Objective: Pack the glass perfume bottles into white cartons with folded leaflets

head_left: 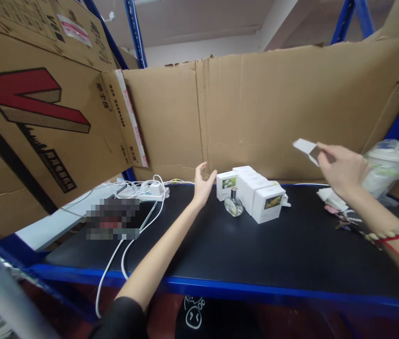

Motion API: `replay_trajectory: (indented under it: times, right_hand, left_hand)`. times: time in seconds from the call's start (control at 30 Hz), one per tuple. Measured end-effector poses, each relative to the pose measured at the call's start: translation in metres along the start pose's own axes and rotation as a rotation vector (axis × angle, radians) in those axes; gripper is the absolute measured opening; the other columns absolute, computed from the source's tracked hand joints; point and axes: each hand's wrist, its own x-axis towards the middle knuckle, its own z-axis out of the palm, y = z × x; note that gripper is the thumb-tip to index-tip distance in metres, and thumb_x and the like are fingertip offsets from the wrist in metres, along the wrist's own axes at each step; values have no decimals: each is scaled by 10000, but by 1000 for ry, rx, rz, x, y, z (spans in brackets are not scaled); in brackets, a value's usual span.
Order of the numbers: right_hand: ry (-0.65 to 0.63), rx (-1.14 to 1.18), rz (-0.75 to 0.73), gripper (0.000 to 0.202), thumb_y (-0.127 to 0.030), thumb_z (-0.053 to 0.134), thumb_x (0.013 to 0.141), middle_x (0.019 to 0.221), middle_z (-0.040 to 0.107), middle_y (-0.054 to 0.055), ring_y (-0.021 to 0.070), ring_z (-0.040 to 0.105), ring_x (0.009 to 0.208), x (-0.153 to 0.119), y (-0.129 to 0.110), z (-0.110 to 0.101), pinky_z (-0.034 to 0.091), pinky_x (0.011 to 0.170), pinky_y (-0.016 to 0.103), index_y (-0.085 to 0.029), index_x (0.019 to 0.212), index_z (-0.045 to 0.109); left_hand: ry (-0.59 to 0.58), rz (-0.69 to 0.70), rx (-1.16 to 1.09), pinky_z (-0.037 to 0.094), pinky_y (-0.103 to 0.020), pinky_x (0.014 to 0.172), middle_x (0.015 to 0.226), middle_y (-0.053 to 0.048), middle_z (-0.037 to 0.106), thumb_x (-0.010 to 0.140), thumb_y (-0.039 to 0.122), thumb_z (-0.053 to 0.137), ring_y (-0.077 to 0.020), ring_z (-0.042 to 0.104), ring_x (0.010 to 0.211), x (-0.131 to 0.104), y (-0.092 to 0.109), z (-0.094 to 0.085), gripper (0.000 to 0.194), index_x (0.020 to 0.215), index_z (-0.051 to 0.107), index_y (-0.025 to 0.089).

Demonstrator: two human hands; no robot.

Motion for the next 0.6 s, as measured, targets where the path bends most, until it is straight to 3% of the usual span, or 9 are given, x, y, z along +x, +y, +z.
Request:
replay_trajectory:
  times: [0.07, 0.1, 0.2, 0.27, 0.37, 0.47, 0.53, 0.6]
  right_hand:
    - [131, 109, -103, 307, -230, 419, 829, 1024, 681, 106, 253, 637, 913, -1, -26, -10, 484, 766, 403, -220, 988, 681]
    - [202, 157, -153, 286, -234, 434, 824, 980, 689, 99, 234, 643, 885, -3, -39, -13, 492, 767, 390, -222, 952, 690]
    - [217, 282, -419, 251, -276, 484, 805, 999, 689, 71, 201, 642, 872, -19, -73, -14, 508, 764, 364, -230, 927, 698]
    - [28, 377, -597, 234, -317, 500, 814, 1021, 690, 36, 178, 640, 881, -34, -93, -12, 512, 772, 341, -261, 923, 699]
    - [-357, 472, -742, 231, -320, 503, 812, 1043, 684, -4, 158, 627, 937, -54, -114, -8, 517, 765, 309, -299, 953, 685]
    - [-452, 571, -664, 292, -370, 553, 768, 1082, 666, 15, 169, 603, 993, -55, -115, -3, 497, 844, 333, -254, 1015, 656]
    - [-393, 582, -484, 325, -355, 496, 807, 1085, 658, 41, 164, 596, 1001, -44, -102, 3, 482, 875, 336, -207, 1066, 624]
    - [-398, 411, -228, 330, -301, 444, 846, 1100, 645, 67, 161, 594, 999, -29, -82, 13, 478, 874, 324, -168, 1108, 593]
  left_hand:
    - [83, 136, -57, 379, -300, 979, 1124, -67, 574, 776, 260, 558, -173, 496, 1144, -12, 22, -8, 221, 979, 512, 187]
    - [71, 167, -96, 421, -295, 927, 1035, -58, 607, 778, 313, 554, -172, 543, 1067, -20, 33, -11, 196, 924, 533, 185]
    - [-174, 80, -252, 504, -275, 728, 908, -58, 639, 741, 500, 556, -171, 617, 864, -45, 60, -14, 371, 917, 572, 174]
    - [-292, -48, -371, 516, -265, 607, 949, -84, 644, 718, 587, 537, -194, 629, 841, -57, 71, -13, 502, 996, 559, 170]
    - [-294, -203, -413, 504, -237, 550, 966, -86, 657, 673, 556, 608, -193, 641, 799, -63, 71, -14, 523, 1011, 559, 159]
    - [-166, -289, -321, 506, -235, 580, 926, -56, 675, 626, 398, 694, -182, 646, 782, -59, 54, -24, 443, 978, 566, 163]
    - [-48, -338, -247, 521, -268, 666, 937, -61, 673, 664, 341, 658, -185, 646, 824, -53, 39, -36, 380, 987, 562, 165]
    - [77, -412, -110, 517, -282, 737, 939, -61, 664, 703, 299, 604, -180, 639, 862, -48, 25, -48, 316, 983, 553, 163]
